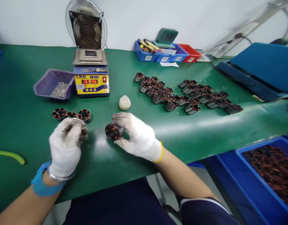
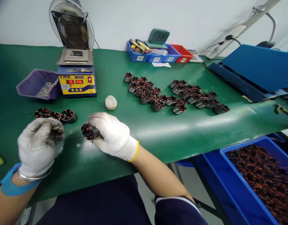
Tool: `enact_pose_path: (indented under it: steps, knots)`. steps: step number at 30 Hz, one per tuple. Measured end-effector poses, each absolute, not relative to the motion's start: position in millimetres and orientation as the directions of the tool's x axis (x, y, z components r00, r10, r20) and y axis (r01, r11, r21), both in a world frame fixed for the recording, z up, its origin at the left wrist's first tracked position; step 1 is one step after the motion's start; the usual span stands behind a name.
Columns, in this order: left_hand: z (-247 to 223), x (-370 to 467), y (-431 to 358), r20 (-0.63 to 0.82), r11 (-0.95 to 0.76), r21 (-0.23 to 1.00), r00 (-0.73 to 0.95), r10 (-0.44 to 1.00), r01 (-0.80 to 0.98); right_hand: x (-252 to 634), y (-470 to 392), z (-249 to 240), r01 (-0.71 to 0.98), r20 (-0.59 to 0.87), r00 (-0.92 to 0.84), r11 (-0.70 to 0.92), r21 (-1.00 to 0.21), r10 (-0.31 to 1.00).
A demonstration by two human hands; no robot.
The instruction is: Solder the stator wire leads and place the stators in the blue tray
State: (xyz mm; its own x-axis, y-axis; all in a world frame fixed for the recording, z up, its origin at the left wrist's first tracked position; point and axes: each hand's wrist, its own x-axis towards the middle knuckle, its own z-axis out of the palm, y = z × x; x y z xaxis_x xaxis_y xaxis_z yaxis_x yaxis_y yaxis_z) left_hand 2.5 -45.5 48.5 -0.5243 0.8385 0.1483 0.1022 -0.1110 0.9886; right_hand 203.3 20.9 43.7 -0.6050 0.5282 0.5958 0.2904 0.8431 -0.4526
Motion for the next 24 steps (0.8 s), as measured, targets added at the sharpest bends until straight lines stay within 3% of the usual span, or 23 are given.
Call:
enact_pose_path:
  steps: [2,5,7,10,13,16,24]
  knots:
    - [48,5,-43,0.033,0.022,0.989,-0.353,0.935,0.15,210,24,46,0.327,0.552,-0.599,0.807,-0.492,0.58]
    - [45,14,-41,-0.113,0.149,0.939,-0.129,0.985,0.311,226,40,52,0.539,0.437,-0.507,0.668,-0.513,0.743]
    - [41,19,-42,-0.165,0.186,0.895,-0.088,0.982,0.406,237,56,57,0.719,0.36,-0.383,0.519,-0.462,0.85]
    - [33,23,-46,-0.188,0.19,0.817,-0.061,0.98,0.544,246,82,63,0.885,0.258,-0.295,0.365,-0.29,0.92]
    - [27,24,-49,-0.155,0.134,0.767,-0.022,0.988,0.627,246,100,70,0.901,0.148,-0.403,0.42,-0.111,0.903]
    - [26,23,-49,-0.16,0.124,0.76,-0.001,0.987,0.638,242,109,79,0.877,0.023,-0.48,0.48,-0.02,0.877]
    - [26,24,-49,-0.173,0.102,0.727,0.037,0.984,0.68,245,131,98,0.842,-0.093,-0.539,0.532,-0.093,0.837]
